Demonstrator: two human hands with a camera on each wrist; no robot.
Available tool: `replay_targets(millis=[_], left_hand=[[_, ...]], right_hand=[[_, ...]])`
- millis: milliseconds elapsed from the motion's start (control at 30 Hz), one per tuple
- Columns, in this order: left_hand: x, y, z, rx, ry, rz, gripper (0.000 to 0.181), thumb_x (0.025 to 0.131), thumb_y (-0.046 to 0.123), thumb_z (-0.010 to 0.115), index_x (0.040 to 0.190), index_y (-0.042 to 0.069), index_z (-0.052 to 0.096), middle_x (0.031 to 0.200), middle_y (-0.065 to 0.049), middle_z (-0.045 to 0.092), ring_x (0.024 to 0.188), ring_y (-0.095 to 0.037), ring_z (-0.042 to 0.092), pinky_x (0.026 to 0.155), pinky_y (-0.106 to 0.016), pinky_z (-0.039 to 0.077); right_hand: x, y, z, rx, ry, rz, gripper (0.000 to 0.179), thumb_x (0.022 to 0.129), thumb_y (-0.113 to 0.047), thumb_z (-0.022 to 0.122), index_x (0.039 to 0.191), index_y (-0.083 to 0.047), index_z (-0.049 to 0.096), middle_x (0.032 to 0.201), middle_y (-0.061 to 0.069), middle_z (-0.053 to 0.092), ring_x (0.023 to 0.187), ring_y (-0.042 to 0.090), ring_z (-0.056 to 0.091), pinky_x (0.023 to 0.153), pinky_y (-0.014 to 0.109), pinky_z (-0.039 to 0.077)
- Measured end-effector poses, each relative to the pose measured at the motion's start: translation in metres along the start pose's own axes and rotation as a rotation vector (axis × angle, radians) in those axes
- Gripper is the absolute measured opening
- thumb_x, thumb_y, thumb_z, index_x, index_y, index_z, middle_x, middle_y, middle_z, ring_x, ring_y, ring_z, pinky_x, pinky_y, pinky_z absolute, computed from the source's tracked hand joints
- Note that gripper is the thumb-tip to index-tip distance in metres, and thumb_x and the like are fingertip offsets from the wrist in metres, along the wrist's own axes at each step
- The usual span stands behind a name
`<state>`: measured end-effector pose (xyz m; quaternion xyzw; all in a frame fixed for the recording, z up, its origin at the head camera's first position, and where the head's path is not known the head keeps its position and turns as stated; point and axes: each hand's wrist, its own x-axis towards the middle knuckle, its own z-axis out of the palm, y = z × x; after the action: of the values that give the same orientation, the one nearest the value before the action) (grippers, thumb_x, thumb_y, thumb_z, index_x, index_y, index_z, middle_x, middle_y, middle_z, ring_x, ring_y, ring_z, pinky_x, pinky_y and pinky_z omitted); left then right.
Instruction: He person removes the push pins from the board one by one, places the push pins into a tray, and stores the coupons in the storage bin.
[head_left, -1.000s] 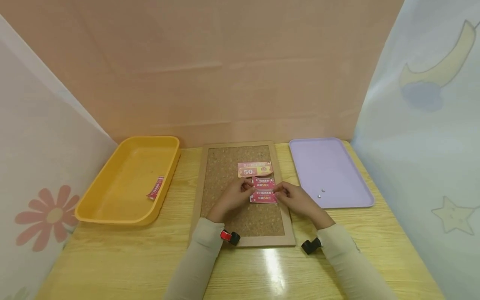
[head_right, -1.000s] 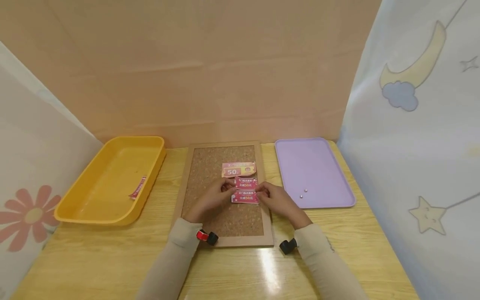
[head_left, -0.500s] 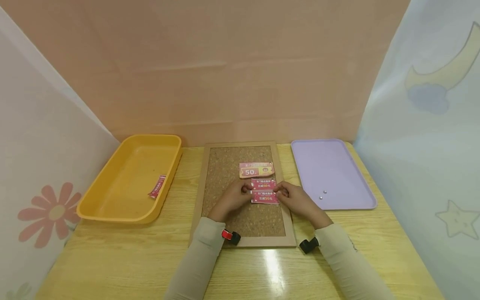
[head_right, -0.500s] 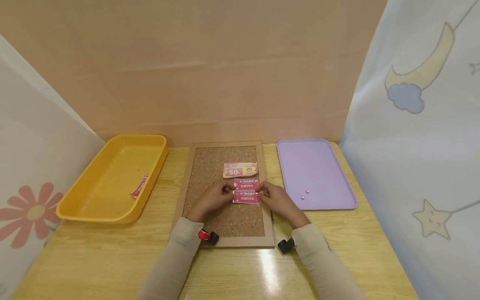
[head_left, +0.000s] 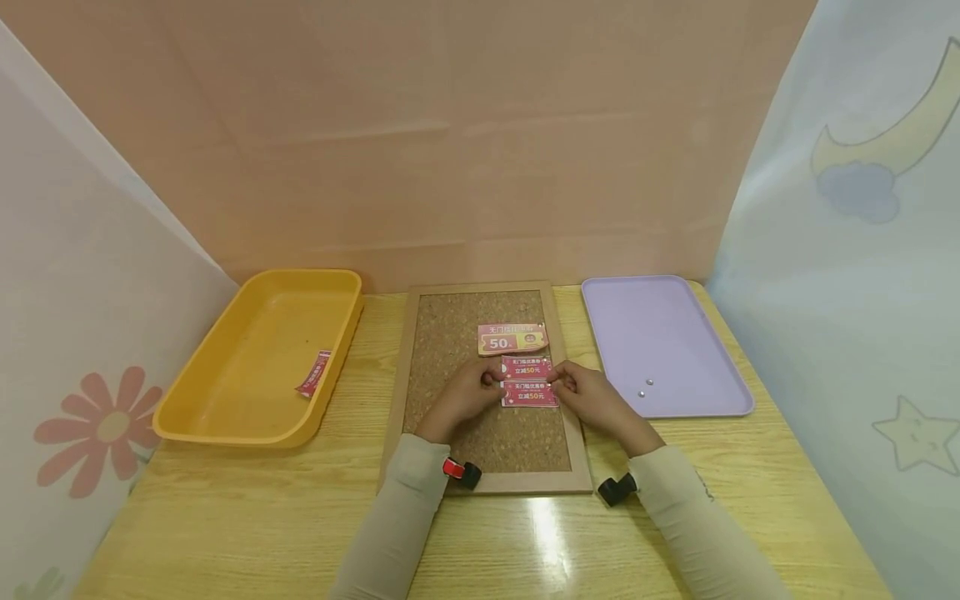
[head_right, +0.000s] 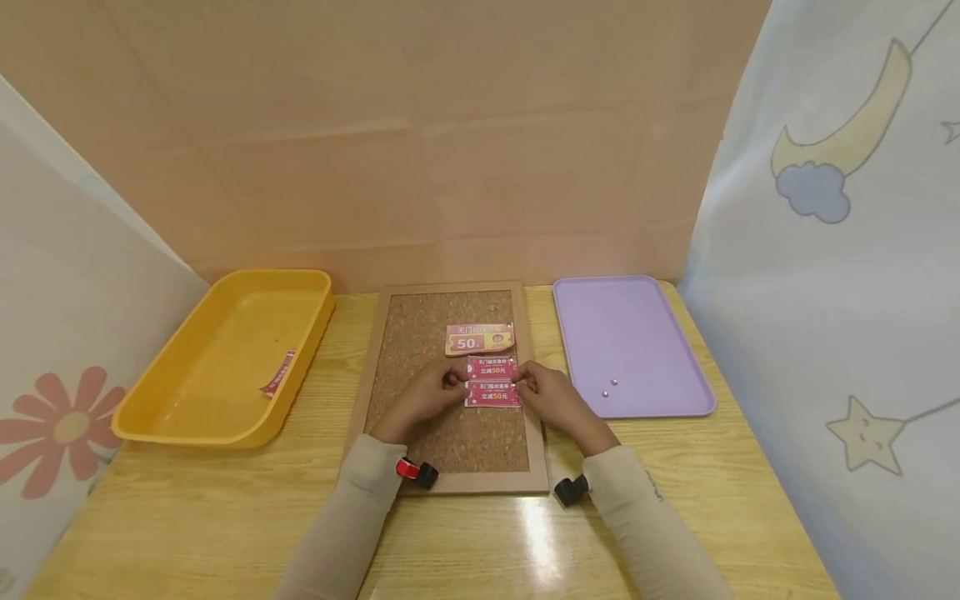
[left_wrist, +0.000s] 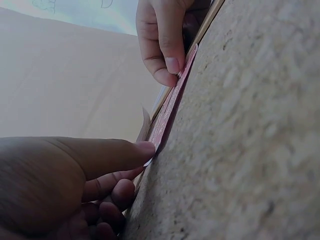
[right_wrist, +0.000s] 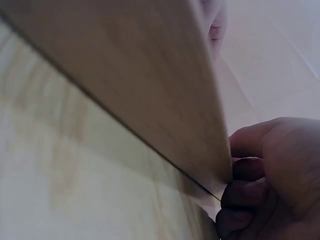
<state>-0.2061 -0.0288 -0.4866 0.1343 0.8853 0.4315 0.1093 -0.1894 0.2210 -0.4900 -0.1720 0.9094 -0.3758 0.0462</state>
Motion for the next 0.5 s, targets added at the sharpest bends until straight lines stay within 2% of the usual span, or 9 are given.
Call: replay_targets(millis=[500], left_hand=[[-0.0009, 0.0010, -0.0005, -0.014, -0.005, -0.018, 0.013, 0.087, 0.013, 0.072, 0.097, 0.008, 0.065, 0.094, -0.004, 0.052, 0.085, -0.018, 0.047, 0.072, -0.031, 0.041]], right_hand=[[0.0027, -0.0048, -0.0015, -0.039, -0.025, 0.014, 0.011, 0.097, -0.015, 0.058, 0.107, -0.010, 0.060, 0.072, -0.002, 0.053, 0.062, 0.014, 0.044, 0.057, 0.032, 0.039]])
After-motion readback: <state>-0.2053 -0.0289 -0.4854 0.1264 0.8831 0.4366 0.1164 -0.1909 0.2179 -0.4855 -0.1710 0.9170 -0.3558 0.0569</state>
